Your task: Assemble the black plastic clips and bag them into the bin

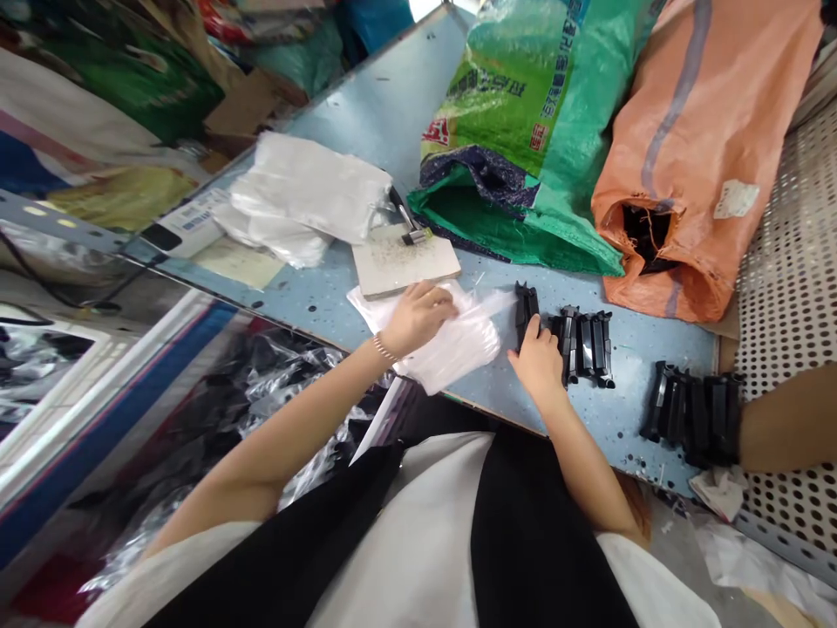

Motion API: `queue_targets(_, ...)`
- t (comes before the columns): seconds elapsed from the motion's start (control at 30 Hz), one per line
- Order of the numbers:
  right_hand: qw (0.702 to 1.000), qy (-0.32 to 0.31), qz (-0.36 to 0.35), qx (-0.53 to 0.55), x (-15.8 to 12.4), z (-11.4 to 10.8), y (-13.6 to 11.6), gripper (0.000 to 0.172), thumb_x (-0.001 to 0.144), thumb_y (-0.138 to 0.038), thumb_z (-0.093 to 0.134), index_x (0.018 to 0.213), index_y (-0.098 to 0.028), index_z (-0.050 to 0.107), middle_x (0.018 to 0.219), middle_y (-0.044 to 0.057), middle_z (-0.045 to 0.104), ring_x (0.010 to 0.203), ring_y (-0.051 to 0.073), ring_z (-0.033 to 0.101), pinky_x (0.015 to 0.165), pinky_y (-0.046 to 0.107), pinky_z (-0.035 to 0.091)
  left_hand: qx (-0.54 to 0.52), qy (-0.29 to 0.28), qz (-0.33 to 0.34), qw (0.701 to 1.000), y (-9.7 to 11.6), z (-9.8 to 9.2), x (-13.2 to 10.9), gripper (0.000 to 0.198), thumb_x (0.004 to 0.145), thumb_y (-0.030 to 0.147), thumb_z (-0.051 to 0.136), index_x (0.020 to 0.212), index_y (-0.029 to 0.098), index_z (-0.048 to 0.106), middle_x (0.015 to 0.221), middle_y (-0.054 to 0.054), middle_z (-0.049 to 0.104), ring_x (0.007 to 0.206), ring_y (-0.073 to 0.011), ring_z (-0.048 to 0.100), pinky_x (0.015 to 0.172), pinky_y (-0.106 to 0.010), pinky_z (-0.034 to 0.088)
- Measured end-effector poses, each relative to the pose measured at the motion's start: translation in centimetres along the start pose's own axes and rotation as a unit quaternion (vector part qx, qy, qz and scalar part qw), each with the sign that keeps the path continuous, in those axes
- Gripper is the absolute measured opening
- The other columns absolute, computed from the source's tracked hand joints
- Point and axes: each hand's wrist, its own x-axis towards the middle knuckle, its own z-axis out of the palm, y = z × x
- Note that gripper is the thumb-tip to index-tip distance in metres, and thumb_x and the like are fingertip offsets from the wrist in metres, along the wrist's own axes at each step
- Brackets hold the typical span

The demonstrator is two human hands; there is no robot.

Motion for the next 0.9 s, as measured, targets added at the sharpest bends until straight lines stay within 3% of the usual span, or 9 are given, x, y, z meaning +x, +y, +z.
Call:
queue_targets(0.13,0.993,-0.023,0.011,0.113,-0.2,-2.1,0.6,0.071,0.086,-0.034,0.065,0.149,-0.010,0.043,0.123,0.023,0.067,0.109,0.039,0.066,0.095,0.053,0.052,0.025,-0.057,0.013,0.998,-2.7,-2.8,-7.7,0.028,0.097,0.015,0.049,0.093,0.023,0.075,0.113,-0.010,0.075,0.102,-0.0275,0.061,0.087,-0.044,0.049)
queue_targets(0.27,0.957,-0.088,-0.105,0.257,-2.5,-2.7,-1.5,0.064,0.092,-0.036,0.057,0.152,-0.021,0.041,0.127,0.012,0.067,0.099,0.028,0.069,0.087,0.042,0.058,0.042,-0.088,-0.033,0.995,-3.1,-4.3,-10.6,0.037,0.093,0.007,0.048,0.109,0.026,0.076,0.133,-0.008,0.070,0.120,-0.0293,0.060,0.097,-0.047,0.050)
queue_targets(0.4,0.980,-0.076,-0.169,0.074,-4.5,-1.2,-5.1,0.065,0.090,-0.025,0.059,0.153,-0.014,0.045,0.119,0.017,0.066,0.110,0.035,0.061,0.093,0.048,0.055,0.122,-0.039,-0.140,0.982,1.5,-5.7,-10.5,0.030,0.090,0.006,0.051,0.097,0.021,0.076,0.144,-0.012,0.062,0.138,-0.0361,0.048,0.113,-0.063,0.037)
queue_targets(0.47,0.982,-0.068,-0.174,0.014,-4.7,-0.6,-5.9,0.065,0.090,-0.023,0.058,0.153,-0.012,0.046,0.118,0.019,0.065,0.111,0.037,0.058,0.094,0.050,0.054,0.136,-0.022,-0.167,0.976,4.6,-5.8,-10.4,0.026,0.091,0.007,0.053,0.099,0.018,0.074,0.141,-0.015,0.061,0.136,-0.0373,0.049,0.113,-0.063,0.038)
queue_targets(0.57,0.981,-0.079,-0.170,0.058,-4.2,-0.3,-5.1,0.065,0.090,-0.025,0.060,0.152,-0.012,0.048,0.120,0.019,0.066,0.113,0.037,0.057,0.099,0.053,0.051,0.079,-0.055,-0.142,0.985,7.7,-4.4,-10.5,0.016,0.092,0.017,0.061,0.105,0.015,0.070,0.123,-0.018,0.066,0.114,-0.0336,0.060,0.098,-0.051,0.052)
queue_targets(0.63,0.973,-0.102,-0.129,0.163,-3.9,-0.3,-3.7,0.064,0.086,-0.030,0.064,0.147,-0.015,0.053,0.121,0.017,0.067,0.113,0.036,0.059,0.101,0.053,0.049,0.020,-0.069,-0.148,0.986,7.9,-2.7,-10.5,0.010,0.094,0.019,0.060,0.096,0.015,0.069,0.110,-0.016,0.068,0.102,-0.0298,0.063,0.090,-0.046,0.056)
queue_targets(0.7,0.935,-0.139,-0.056,0.322,-4.0,-0.4,-2.1,0.063,0.081,-0.037,0.068,0.141,-0.019,0.058,0.122,0.013,0.068,0.106,0.032,0.063,0.096,0.050,0.052,-0.068,-0.045,-0.190,0.978,7.0,-1.2,-10.5,0.016,0.095,0.016,0.056,0.085,0.016,0.068,0.101,-0.013,0.069,0.095,-0.0255,0.065,0.086,-0.040,0.056)
queue_targets(0.77,0.854,-0.173,0.019,0.490,-4.6,-0.4,-0.6,0.056,0.078,-0.044,0.070,0.129,-0.022,0.065,0.119,0.010,0.071,0.095,0.027,0.066,0.085,0.043,0.055,-0.196,-0.003,-0.271,0.942,5.6,-0.3,-10.4,0.014,0.091,0.020,0.063,0.078,0.017,0.067,0.089,-0.008,0.069,0.082,-0.0201,0.064,0.078,-0.034,0.054)
queue_targets(0.9,0.681,-0.231,0.088,0.690,-6.3,-0.3,0.7,0.041,0.079,-0.049,0.067,0.109,-0.022,0.073,0.109,0.009,0.076,0.092,0.025,0.068,0.074,0.036,0.054,-0.462,0.052,-0.414,0.782,4.1,-0.3,-9.5,0.034,0.066,0.043,0.087,0.069,0.016,0.065,0.065,0.001,0.061,0.059,-0.0119,0.053,0.058,-0.026,0.043)
